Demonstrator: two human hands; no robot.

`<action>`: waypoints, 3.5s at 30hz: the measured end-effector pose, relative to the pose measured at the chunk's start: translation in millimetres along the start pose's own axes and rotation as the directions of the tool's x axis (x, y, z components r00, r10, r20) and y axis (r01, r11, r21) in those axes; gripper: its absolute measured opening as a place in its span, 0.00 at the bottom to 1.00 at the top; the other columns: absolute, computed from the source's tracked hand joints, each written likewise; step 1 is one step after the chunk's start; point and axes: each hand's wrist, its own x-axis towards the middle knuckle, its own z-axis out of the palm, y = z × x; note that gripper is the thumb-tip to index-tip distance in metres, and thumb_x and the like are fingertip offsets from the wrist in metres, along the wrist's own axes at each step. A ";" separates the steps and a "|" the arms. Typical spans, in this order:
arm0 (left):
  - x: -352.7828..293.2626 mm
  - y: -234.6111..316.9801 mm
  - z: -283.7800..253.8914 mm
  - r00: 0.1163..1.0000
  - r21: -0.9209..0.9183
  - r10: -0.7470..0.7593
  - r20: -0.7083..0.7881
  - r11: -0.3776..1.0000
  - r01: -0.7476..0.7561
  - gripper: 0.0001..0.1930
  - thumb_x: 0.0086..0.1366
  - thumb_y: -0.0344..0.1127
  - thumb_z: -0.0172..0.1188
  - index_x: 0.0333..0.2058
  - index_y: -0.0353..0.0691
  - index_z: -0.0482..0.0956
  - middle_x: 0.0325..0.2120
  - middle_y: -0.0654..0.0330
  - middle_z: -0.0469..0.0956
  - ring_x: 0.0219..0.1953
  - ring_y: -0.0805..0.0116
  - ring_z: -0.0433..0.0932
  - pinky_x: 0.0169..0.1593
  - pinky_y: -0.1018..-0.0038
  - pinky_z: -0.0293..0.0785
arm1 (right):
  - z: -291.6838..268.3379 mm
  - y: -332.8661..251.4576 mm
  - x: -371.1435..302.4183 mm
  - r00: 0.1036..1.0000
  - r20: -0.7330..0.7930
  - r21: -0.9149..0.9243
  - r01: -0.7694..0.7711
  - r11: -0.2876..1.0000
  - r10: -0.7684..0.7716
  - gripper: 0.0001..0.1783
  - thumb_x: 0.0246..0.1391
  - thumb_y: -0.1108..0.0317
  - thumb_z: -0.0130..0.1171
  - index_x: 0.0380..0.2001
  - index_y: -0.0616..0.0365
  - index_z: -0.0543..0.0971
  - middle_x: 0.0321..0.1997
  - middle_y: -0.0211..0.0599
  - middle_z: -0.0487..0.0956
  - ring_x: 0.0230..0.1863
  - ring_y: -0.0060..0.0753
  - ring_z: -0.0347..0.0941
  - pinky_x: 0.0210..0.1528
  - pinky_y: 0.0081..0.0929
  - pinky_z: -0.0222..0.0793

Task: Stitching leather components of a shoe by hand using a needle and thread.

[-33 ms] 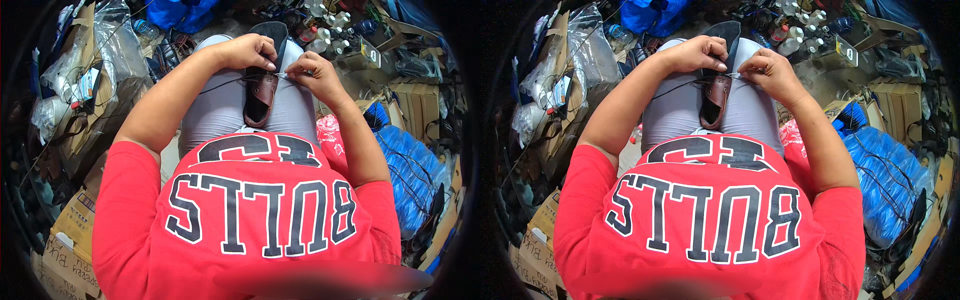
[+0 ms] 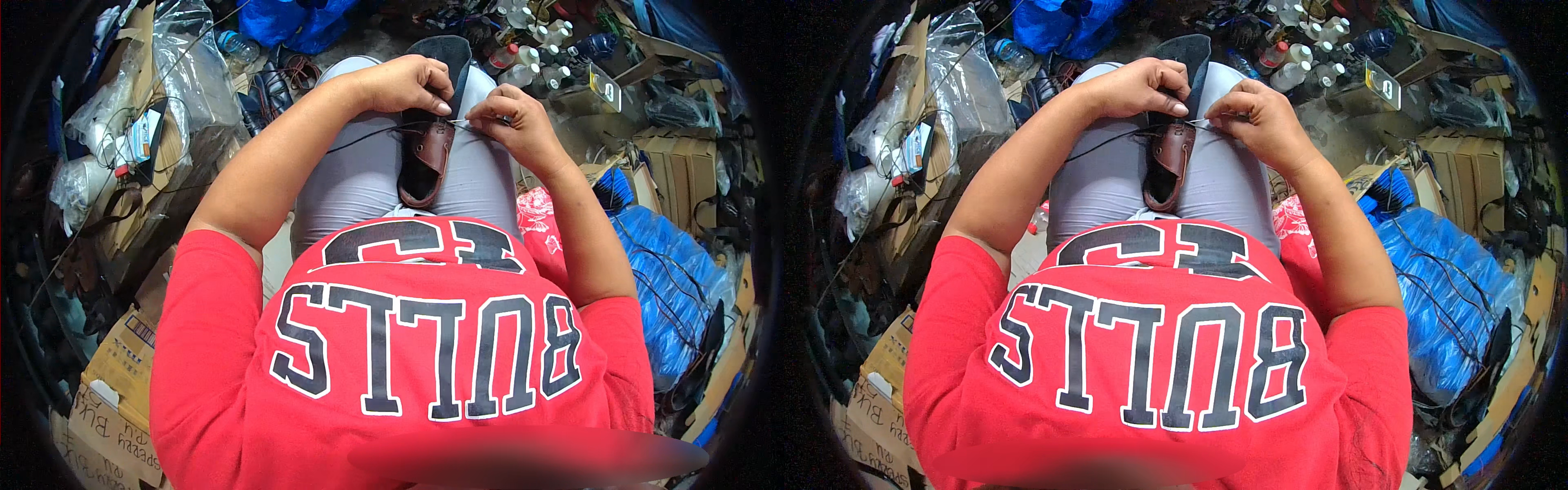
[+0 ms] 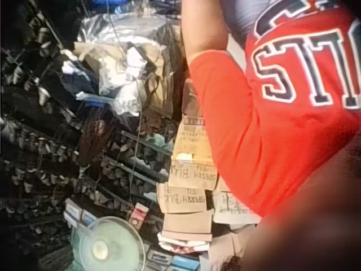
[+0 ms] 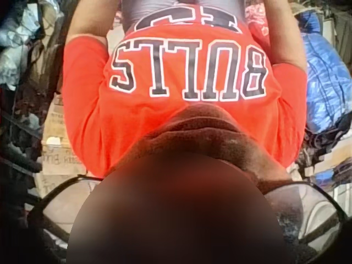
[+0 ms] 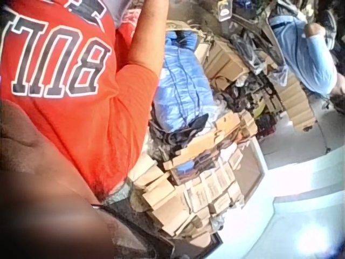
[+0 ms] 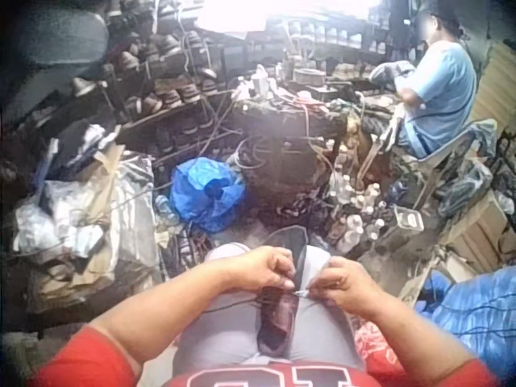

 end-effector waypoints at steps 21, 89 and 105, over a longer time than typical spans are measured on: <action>-6.1 1.8 -11.2 0.990 0.006 -0.010 0.142 1.000 0.009 0.10 0.56 0.32 0.61 0.37 0.38 0.82 0.27 0.62 0.70 0.36 0.67 0.70 0.45 0.74 0.65 | 21.4 -12.3 -13.7 0.986 -0.080 -0.268 0.123 0.956 -0.149 0.09 0.41 0.71 0.64 0.29 0.47 0.83 0.24 0.30 0.76 0.29 0.31 0.73 0.38 0.27 0.61; -118.6 -18.5 -5.8 0.770 -0.913 -0.529 -0.357 0.021 -0.408 0.25 0.70 0.46 0.43 0.12 0.48 0.54 0.13 0.67 0.54 0.17 0.72 0.53 0.38 0.73 0.62 | -7.8 55.5 -39.7 0.973 0.128 0.990 -0.112 -0.088 0.194 0.27 0.64 0.51 0.40 0.13 0.51 0.61 0.10 0.24 0.51 0.14 0.22 0.47 0.32 0.25 0.56; -93.8 70.4 88.9 0.841 0.395 -0.116 -0.528 0.843 0.365 0.35 0.47 0.55 0.67 0.48 0.37 0.70 0.46 0.48 0.69 0.46 0.49 0.73 0.47 0.62 0.71 | -20.7 -19.0 28.7 0.993 0.102 -0.203 -0.030 0.979 0.052 0.43 0.37 0.52 0.71 0.56 0.58 0.68 0.37 0.41 0.78 0.44 0.33 0.75 0.45 0.27 0.70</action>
